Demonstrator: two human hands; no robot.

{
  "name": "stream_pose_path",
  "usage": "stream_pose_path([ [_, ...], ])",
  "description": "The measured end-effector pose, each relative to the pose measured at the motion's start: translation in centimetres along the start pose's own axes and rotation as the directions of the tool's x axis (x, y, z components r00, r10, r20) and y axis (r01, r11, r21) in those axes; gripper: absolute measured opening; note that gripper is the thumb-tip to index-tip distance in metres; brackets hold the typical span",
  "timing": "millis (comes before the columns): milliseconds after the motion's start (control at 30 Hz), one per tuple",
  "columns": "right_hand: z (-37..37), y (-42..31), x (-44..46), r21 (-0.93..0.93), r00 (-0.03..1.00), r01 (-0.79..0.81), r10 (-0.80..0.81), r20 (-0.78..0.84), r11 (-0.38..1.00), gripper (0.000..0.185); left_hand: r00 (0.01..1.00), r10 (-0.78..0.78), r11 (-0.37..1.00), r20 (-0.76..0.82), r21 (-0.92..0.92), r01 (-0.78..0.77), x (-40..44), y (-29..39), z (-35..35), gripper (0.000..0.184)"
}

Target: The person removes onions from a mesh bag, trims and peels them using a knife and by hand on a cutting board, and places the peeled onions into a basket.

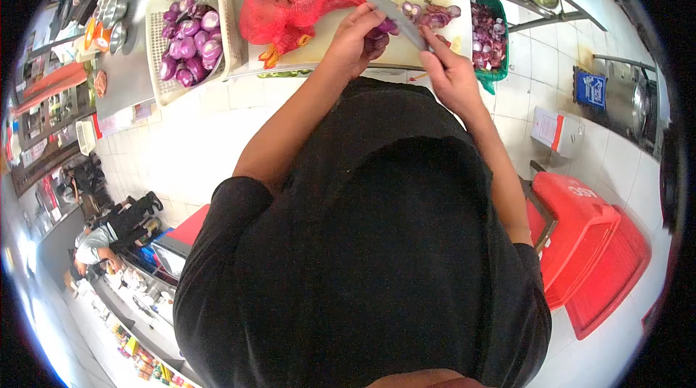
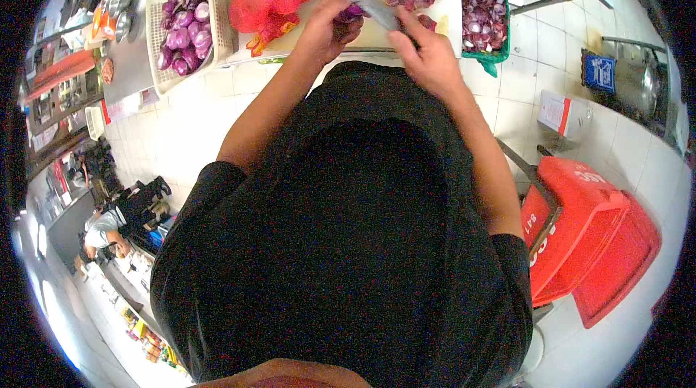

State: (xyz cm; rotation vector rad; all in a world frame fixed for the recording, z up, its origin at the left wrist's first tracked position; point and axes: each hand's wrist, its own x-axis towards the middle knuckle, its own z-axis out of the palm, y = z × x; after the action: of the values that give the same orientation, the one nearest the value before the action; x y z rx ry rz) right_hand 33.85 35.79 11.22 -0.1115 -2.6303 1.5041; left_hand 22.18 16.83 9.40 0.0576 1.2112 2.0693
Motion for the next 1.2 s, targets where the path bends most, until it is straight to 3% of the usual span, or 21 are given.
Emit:
stream_pose_path([
  [67,0.2,-1.3,0.7,-0.115,0.996,0.081,-0.078,0.033,0.990,0.055,0.999,0.026,1.000,-0.033,-0.006,-0.026,0.1,-0.4,0.6,0.038],
  [267,0.0,-1.3,0.8,-0.114,0.997,-0.033,0.041,0.069,0.993,0.056,0.995,0.056,0.998,-0.085,0.027,-0.054,-0.3,-0.6,0.2,0.040],
  [400,0.0,4.4,-0.8,0.014,0.993,-0.118,0.118,0.013,0.993,0.049,0.995,0.097,0.995,-0.013,-0.004,-0.097,-1.5,0.9,0.1,0.037],
  [467,-0.1,4.7,-1.6,0.122,0.982,-0.190,0.187,0.036,0.974,0.049,0.993,0.092,0.995,-0.077,0.043,-0.089,-1.4,1.2,0.3,0.035],
  [567,-0.8,1.4,-1.2,0.153,0.984,-0.169,0.160,0.073,0.974,0.050,0.989,0.080,0.995,-0.124,0.065,-0.073,-0.9,0.0,0.4,0.034],
  [633,-1.1,-1.9,-0.1,0.068,0.986,-0.119,0.110,0.126,0.991,0.050,0.989,0.081,0.995,-0.127,0.067,-0.073,-0.5,-0.3,1.0,0.034],
  [667,-0.6,-2.3,0.4,0.012,0.995,-0.008,0.007,0.098,1.000,0.050,0.988,0.085,0.995,-0.126,0.068,-0.077,-0.7,-0.3,1.5,0.034],
  [700,-0.6,-2.3,0.6,-0.014,0.994,-0.026,0.027,0.105,1.000,0.051,0.987,0.092,0.994,-0.129,0.069,-0.083,-0.7,-0.3,1.7,0.035],
  [767,-0.3,-2.3,1.3,-0.062,0.990,-0.054,0.061,0.128,0.997,0.052,0.989,0.070,0.996,-0.130,-0.042,-0.076,-0.7,-0.1,1.4,0.026],
  [800,0.1,-0.9,1.3,-0.069,0.998,0.047,-0.044,0.049,0.997,0.051,0.989,0.062,0.992,-0.132,-0.099,-0.075,-0.7,0.0,1.1,0.023],
  [900,0.6,4.5,0.3,0.047,0.991,-0.132,0.132,0.002,0.990,0.049,0.996,0.085,0.986,-0.034,-0.141,-0.089,-1.2,0.7,0.8,0.025],
  [967,0.5,6.1,-0.4,0.114,0.984,-0.176,0.172,0.044,0.978,0.053,0.996,0.080,0.993,-0.050,-0.078,-0.084,-1.0,0.7,0.0,0.038],
  [1100,-0.5,2.5,-1.5,0.254,0.941,-0.336,0.312,0.130,0.907,0.051,0.994,0.028,0.990,-0.101,-0.136,-0.041,-0.5,-0.3,-0.6,0.045],
  [1200,-0.6,2.2,-1.8,0.198,0.932,-0.349,0.317,0.175,0.916,0.035,0.988,0.060,0.987,-0.141,-0.140,-0.079,-0.7,-0.1,-0.9,0.038],
])
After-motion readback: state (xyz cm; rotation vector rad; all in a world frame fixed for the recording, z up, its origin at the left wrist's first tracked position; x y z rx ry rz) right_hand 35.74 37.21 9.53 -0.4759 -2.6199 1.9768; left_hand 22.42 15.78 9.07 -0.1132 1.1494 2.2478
